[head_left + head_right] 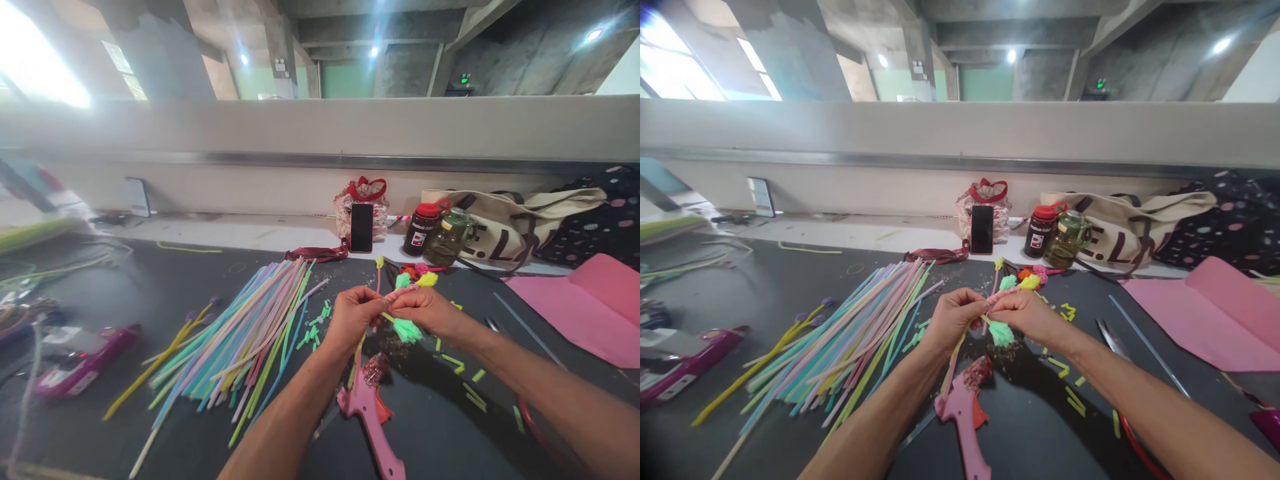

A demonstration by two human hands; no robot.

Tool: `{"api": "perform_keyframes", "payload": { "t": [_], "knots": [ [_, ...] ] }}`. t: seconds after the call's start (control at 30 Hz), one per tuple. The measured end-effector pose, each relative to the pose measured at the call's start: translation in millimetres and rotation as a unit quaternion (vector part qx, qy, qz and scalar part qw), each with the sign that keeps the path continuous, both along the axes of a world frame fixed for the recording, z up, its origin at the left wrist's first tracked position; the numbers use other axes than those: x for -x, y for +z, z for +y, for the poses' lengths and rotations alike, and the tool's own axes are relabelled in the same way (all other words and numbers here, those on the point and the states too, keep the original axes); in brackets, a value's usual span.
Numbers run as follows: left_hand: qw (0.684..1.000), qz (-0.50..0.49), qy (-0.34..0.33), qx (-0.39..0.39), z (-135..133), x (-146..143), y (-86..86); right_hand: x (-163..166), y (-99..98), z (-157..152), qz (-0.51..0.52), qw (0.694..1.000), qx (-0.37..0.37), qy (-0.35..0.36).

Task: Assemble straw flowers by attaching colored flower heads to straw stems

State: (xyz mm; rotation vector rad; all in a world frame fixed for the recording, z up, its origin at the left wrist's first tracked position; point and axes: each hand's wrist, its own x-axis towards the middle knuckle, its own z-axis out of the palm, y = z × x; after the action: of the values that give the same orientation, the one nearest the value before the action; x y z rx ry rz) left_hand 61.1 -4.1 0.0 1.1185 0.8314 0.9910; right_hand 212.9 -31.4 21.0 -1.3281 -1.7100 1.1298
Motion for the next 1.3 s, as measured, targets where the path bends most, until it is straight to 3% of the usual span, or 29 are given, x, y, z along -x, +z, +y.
{"api": "perform_keyframes", "payload": {
  "t": [0.2, 0.37, 0.57, 0.67, 0.77, 0.93, 1.1, 1.3],
  "knots": [
    [0.997, 0.027, 0.06, -0.049, 9.2, 5.9, -4.5, 11.0, -1.0, 9.2, 0.055, 0.993, 0.087, -0.06],
    [0.961, 0.177, 0.13, -0.17, 12.8, 12.9, -7.1, 19.8, 6.9, 15.7, 0.019, 0.993, 0.094, -0.063],
    [0.937, 0.258, 0.131, -0.195, 11.9, 15.1, -3.4, 19.1, 10.4, 26.0, -0.026, 0.996, 0.059, -0.06],
    [0.966, 0.185, 0.082, -0.16, 11.8, 17.3, 1.5, 16.6, 17.7, 29.2, -0.027, 0.997, 0.071, -0.03],
    [0.995, 0.077, -0.017, -0.059, 11.2, 22.1, 10.4, 13.9, 30.1, 30.1, -0.016, 0.997, 0.08, 0.005],
    [0.989, -0.03, -0.139, 0.039, 9.0, 29.4, 22.0, 10.8, 48.5, 29.2, -0.05, 0.99, 0.094, 0.094],
    [0.994, -0.002, -0.111, 0.025, 5.2, 28.4, 24.2, 9.5, 50.8, 28.6, -0.092, 0.982, 0.114, 0.12],
    [0.996, 0.021, -0.087, 0.025, 3.5, 24.4, 22.0, 6.2, 54.0, 32.8, -0.202, 0.971, 0.053, 0.117]
  ]
}}
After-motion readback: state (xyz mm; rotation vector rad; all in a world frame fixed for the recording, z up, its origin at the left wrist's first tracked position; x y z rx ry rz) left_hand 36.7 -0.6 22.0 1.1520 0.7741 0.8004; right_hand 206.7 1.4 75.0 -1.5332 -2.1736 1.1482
